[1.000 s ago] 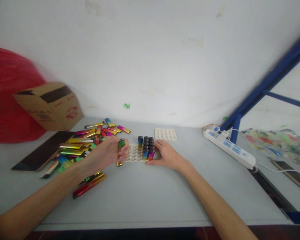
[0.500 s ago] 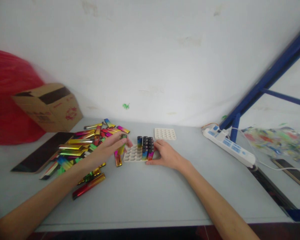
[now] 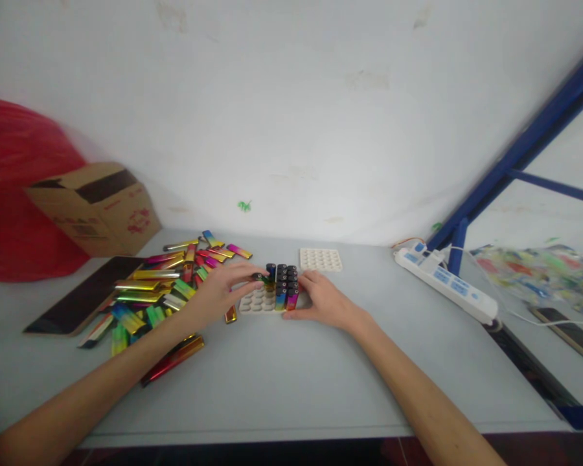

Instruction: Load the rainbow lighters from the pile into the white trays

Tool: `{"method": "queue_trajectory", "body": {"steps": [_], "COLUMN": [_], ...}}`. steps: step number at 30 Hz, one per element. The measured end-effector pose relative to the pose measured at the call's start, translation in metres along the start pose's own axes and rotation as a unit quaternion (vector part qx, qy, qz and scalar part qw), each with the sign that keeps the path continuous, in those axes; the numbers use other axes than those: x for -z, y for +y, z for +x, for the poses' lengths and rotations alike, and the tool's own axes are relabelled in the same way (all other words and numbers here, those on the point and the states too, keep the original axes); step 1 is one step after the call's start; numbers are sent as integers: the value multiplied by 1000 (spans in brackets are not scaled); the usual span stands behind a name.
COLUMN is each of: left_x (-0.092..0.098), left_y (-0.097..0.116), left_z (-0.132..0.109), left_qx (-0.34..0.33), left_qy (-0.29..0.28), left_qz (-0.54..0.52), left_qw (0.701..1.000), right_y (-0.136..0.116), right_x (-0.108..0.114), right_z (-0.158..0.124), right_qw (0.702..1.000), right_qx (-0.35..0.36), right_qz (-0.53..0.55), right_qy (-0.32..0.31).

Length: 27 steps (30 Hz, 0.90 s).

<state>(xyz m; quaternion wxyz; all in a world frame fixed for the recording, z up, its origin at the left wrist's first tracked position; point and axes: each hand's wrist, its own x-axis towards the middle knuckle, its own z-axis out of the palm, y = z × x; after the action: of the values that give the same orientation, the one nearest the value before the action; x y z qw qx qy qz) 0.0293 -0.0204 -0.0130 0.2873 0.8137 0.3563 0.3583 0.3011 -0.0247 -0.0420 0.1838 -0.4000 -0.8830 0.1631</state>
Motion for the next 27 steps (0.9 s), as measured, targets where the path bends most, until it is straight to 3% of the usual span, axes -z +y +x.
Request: {"method": "queue_trajectory", "body": {"steps": [7,15,20,23,27], "left_x": [-10,-18,-19,-9,24], "left_y": [-4,-19,-21,-17,-25], "left_z": [1,4,3,3,5], "left_qx": [-57,-51,-90,-90,-49], "left_qy": [-33,28,48,35,66], "left_qz": [62,44,80,97,169], "left_qw": [996,997,992,991,982], "right_y": [1,1,0,0,0], "right_x": [-1,0,0,0,0], "right_z": [0,-1,-1,-1,-1], "right_qw": [1000,1000,1000,1000,1000], "right_qx": [-2,-8,-12,-12,-17], "right_qz": [-11,-6,0,10,13], "right_qy": [2,-3,-5,-3,-1]}}
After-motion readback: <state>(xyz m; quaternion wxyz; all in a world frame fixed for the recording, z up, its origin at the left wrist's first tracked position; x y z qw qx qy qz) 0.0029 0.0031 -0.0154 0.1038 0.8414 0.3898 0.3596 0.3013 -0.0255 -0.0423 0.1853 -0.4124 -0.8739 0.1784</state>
